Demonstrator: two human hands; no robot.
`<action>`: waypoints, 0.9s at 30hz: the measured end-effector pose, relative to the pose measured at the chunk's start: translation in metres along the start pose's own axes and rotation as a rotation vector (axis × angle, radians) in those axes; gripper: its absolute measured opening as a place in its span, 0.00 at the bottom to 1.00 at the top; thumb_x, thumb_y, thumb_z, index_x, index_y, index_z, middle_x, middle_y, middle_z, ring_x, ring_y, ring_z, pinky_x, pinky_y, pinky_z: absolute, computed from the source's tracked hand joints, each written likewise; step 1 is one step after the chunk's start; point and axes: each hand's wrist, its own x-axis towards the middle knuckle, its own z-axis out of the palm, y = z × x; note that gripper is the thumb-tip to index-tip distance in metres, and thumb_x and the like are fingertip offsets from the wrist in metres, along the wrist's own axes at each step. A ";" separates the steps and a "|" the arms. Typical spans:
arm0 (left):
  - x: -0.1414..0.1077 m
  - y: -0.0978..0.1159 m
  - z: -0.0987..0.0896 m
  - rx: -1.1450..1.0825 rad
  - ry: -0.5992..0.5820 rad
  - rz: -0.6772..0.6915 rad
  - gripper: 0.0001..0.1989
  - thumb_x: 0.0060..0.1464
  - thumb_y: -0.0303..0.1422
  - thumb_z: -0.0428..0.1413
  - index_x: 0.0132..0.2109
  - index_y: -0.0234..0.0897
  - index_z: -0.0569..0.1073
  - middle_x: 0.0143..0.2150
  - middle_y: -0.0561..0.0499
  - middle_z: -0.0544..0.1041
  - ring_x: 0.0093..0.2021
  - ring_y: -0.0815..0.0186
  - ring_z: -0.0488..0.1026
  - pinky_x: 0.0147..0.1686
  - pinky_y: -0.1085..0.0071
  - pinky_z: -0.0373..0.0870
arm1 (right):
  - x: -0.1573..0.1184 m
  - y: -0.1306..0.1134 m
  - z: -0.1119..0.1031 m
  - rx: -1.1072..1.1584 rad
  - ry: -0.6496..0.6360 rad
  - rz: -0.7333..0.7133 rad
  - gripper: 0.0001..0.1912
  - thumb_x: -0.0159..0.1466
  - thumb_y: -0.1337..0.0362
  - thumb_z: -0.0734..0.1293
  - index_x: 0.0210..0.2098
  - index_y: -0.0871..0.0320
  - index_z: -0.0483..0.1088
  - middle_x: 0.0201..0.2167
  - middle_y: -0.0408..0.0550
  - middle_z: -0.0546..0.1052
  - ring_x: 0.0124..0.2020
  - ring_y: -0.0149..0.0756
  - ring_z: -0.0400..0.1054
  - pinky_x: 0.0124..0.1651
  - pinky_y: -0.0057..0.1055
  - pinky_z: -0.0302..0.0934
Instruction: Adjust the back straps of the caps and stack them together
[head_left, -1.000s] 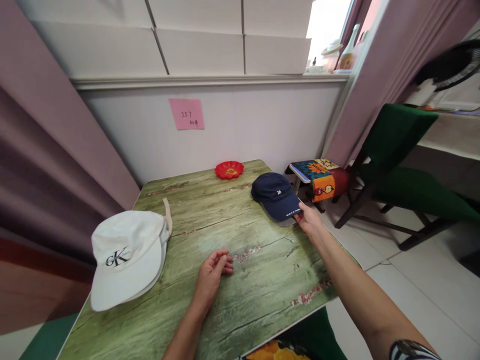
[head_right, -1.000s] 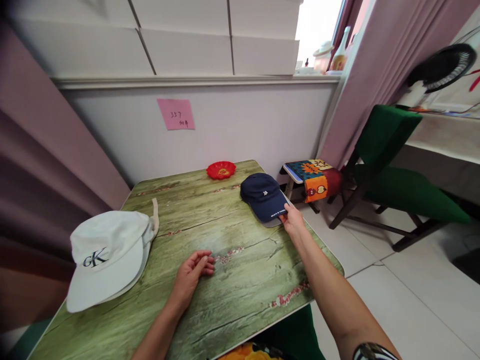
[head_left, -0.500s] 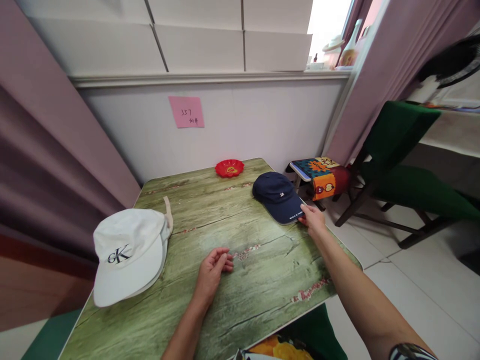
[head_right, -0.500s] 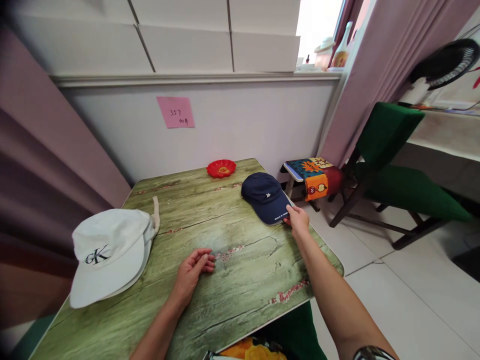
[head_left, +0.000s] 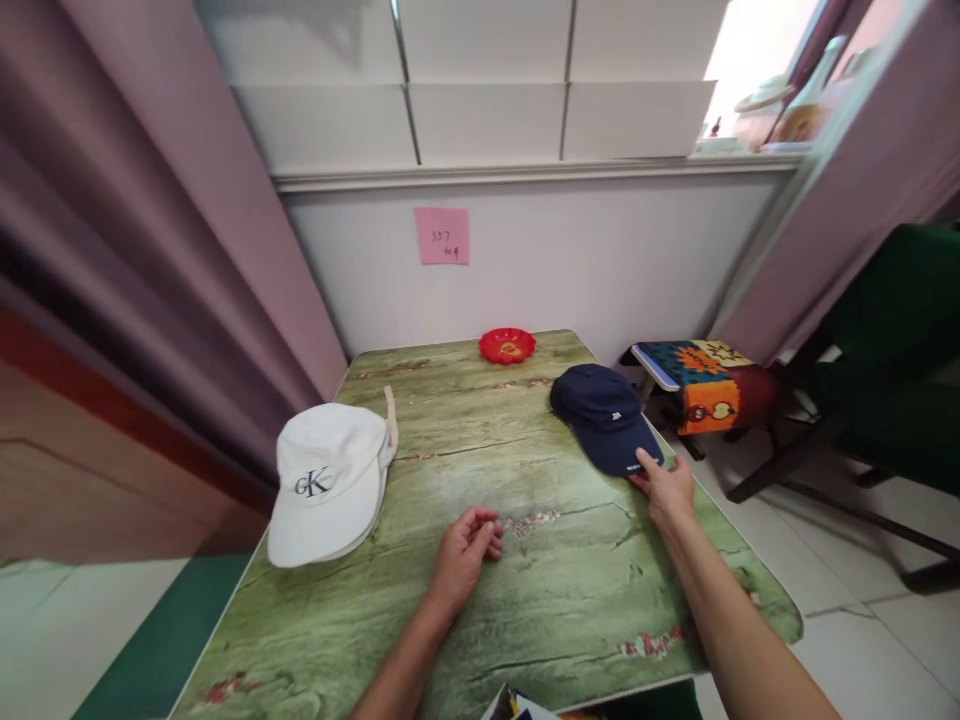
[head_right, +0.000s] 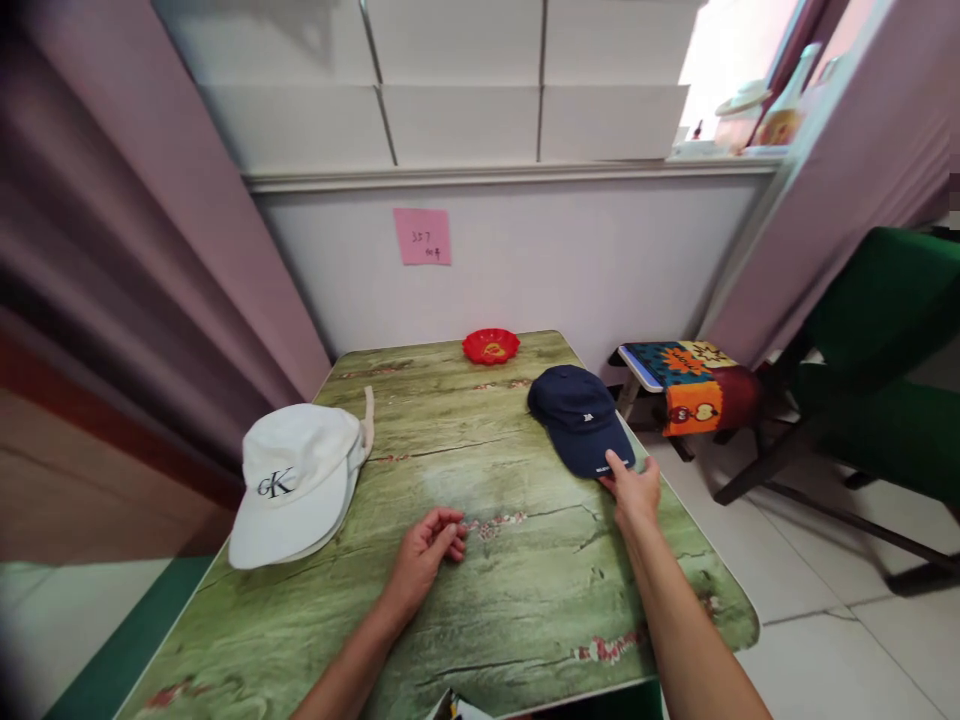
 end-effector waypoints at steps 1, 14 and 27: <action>-0.001 0.000 0.000 -0.004 0.002 0.002 0.14 0.52 0.41 0.59 0.40 0.34 0.73 0.32 0.49 0.77 0.26 0.68 0.72 0.29 0.70 0.69 | 0.002 0.000 0.004 -0.006 0.025 -0.014 0.52 0.42 0.61 0.80 0.61 0.57 0.54 0.41 0.46 0.74 0.26 0.28 0.70 0.25 0.28 0.73; -0.001 -0.004 -0.013 0.009 -0.015 -0.020 0.16 0.52 0.43 0.59 0.41 0.34 0.73 0.32 0.49 0.76 0.27 0.67 0.72 0.28 0.71 0.70 | 0.009 0.013 0.023 -0.042 0.018 -0.059 0.52 0.40 0.56 0.80 0.59 0.59 0.55 0.38 0.44 0.73 0.29 0.30 0.71 0.32 0.34 0.75; 0.072 0.151 -0.239 0.942 1.040 0.324 0.23 0.46 0.44 0.62 0.47 0.36 0.74 0.46 0.42 0.74 0.48 0.54 0.71 0.53 0.58 0.66 | -0.061 0.023 -0.014 -0.683 -0.253 -0.461 0.29 0.60 0.42 0.63 0.47 0.61 0.72 0.22 0.45 0.75 0.20 0.36 0.69 0.27 0.31 0.63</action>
